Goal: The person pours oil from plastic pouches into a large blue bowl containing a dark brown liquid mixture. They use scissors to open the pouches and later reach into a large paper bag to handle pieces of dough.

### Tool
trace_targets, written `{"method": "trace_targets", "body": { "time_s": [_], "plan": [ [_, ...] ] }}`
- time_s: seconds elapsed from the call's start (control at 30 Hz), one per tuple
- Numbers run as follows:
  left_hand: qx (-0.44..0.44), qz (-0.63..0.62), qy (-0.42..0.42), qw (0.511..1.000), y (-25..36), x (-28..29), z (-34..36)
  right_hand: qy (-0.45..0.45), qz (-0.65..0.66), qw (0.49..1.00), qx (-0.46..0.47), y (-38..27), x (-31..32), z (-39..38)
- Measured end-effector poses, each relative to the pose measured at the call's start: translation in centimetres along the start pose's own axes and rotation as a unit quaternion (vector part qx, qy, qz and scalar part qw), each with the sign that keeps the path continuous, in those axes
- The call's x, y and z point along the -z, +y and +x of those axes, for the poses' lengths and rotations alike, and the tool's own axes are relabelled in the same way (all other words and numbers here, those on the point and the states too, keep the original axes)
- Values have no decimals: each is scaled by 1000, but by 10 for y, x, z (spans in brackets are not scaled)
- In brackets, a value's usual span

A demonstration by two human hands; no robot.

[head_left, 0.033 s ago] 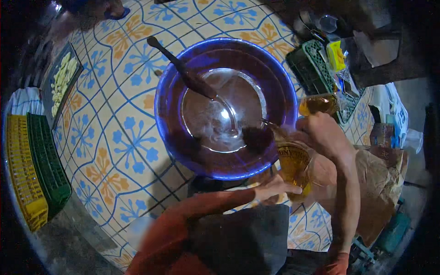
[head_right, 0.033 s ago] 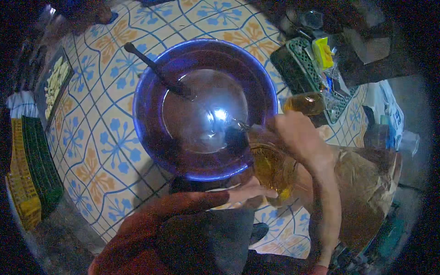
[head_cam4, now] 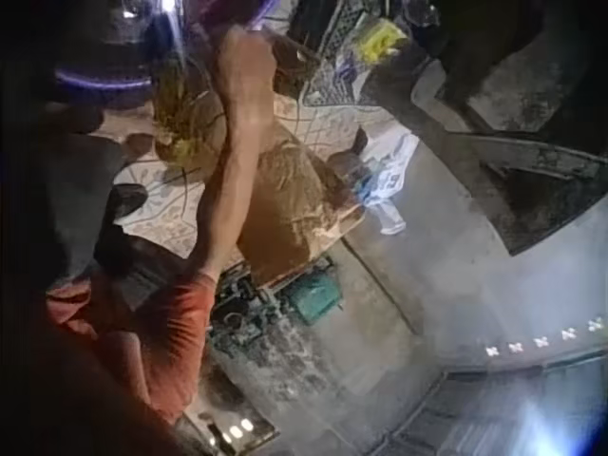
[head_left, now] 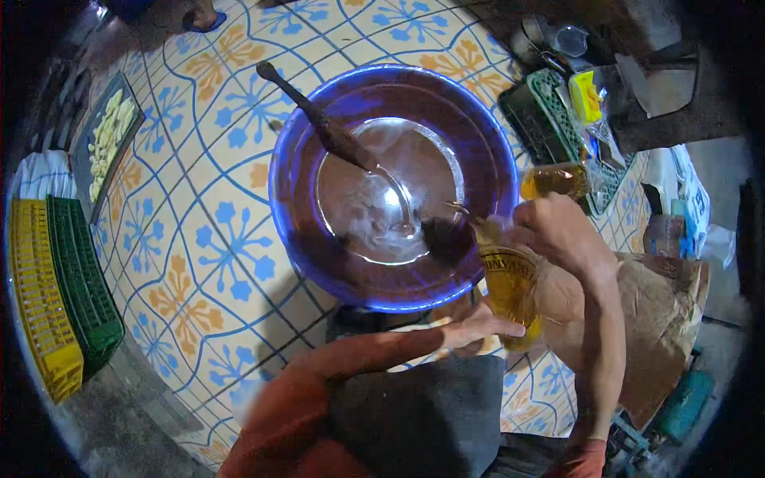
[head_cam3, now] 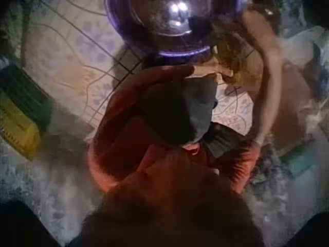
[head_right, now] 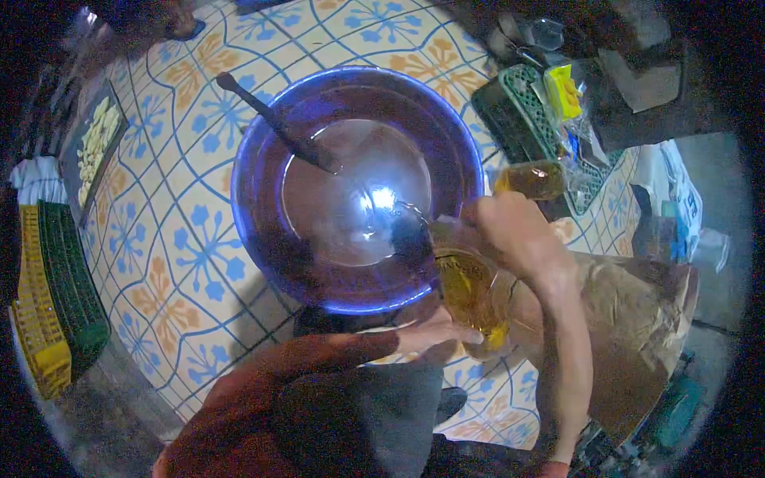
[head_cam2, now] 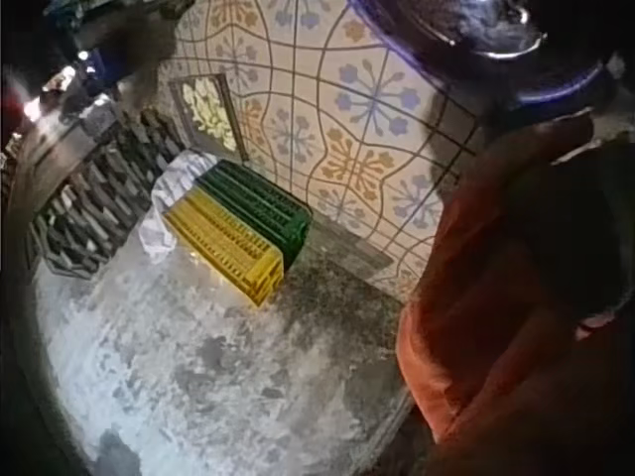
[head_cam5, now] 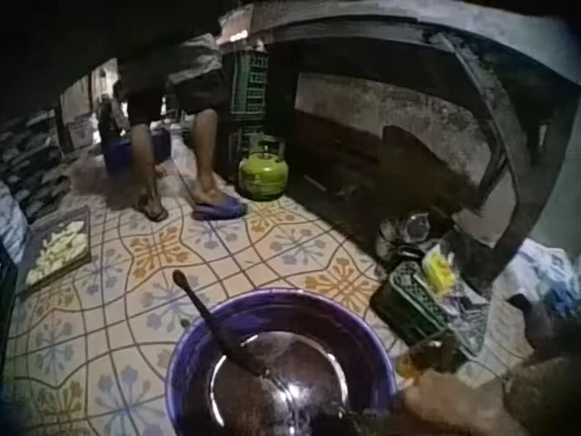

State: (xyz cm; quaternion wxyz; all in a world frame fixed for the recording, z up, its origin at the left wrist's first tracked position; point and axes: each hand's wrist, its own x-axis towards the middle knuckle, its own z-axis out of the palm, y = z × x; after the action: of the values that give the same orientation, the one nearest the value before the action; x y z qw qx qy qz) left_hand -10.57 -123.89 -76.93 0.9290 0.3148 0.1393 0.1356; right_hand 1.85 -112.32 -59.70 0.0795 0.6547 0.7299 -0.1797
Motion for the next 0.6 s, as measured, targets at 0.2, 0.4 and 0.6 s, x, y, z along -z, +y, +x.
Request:
{"method": "trace_targets", "body": {
  "time_s": [0.2,0.4,0.6],
  "plan": [
    [5,-56,-17,998,-9,6,-1,-72,-11,997,-8,6,-16,24],
    [14,-52,-7,999,-7,9,-4,-108,-8,994,-22,5,-17,39],
    [1,-98,-36,995,-12,14,-5,-84,-20,995,46,9,-30,59]
  ]
}}
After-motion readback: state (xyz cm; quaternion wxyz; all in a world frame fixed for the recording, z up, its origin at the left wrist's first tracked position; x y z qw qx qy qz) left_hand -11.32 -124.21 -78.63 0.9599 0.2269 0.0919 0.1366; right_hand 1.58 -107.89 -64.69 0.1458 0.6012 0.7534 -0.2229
